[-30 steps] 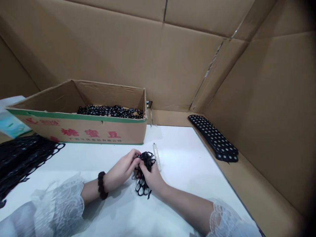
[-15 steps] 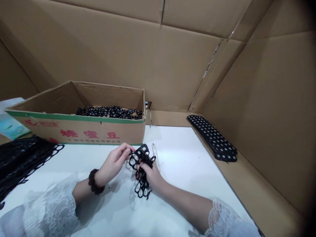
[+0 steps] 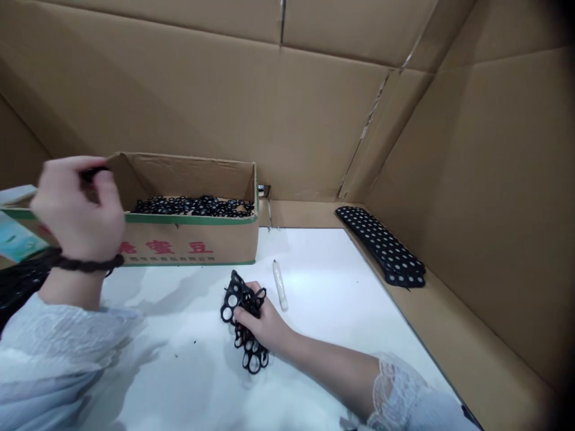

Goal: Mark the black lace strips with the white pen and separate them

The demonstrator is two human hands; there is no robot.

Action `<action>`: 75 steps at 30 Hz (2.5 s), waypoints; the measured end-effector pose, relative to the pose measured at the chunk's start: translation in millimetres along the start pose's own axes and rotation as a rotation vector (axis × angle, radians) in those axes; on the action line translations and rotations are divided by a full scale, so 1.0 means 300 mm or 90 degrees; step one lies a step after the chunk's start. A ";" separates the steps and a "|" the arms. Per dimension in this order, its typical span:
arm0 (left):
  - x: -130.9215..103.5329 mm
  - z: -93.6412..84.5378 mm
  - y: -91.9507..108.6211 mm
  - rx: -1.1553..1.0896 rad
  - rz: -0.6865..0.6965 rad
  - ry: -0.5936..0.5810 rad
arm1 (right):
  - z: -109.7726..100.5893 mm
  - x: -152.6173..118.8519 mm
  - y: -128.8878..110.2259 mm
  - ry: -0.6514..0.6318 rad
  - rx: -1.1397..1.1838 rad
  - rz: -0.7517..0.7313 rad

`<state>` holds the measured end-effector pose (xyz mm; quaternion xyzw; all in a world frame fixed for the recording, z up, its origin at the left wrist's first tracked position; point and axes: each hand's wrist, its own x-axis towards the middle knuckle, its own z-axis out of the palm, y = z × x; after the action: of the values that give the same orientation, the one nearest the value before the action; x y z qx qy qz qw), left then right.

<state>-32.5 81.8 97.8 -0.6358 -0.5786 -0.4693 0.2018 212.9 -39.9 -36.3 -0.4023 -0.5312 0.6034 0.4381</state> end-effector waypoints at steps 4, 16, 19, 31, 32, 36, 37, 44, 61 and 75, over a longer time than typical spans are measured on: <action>0.028 0.063 0.007 0.137 0.110 -0.166 | -0.003 0.008 0.009 -0.038 0.080 0.058; -0.350 -0.001 0.275 -0.149 0.216 -0.755 | -0.007 0.016 0.001 -0.045 0.153 0.061; -0.366 0.031 0.263 -0.250 0.178 -0.860 | -0.007 0.015 0.005 -0.050 0.146 0.063; -0.268 0.033 0.217 -0.610 0.014 -1.067 | 0.001 0.019 0.010 -0.039 0.231 0.141; -0.264 0.034 0.212 -0.620 0.003 -1.082 | 0.002 0.021 0.011 -0.028 0.238 0.151; -0.249 0.034 0.191 -0.631 -0.018 -1.098 | 0.005 0.029 0.010 0.008 0.275 0.190; -0.245 0.035 0.185 -0.627 -0.025 -1.092 | 0.004 0.030 0.006 0.019 0.289 0.200; -0.201 0.055 0.131 -0.437 0.084 -0.952 | 0.002 0.043 -0.015 0.027 0.279 0.204; -0.346 0.036 0.246 -0.214 0.140 -0.677 | 0.006 0.020 0.008 0.039 0.180 0.181; -0.376 0.042 0.266 -0.314 0.105 -0.750 | -0.002 0.016 0.004 -0.038 0.161 0.068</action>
<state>58.3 10.3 21.0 -0.8571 -0.4169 -0.1435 -0.2664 212.0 -35.1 -37.5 -0.3534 -0.4419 0.6995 0.4364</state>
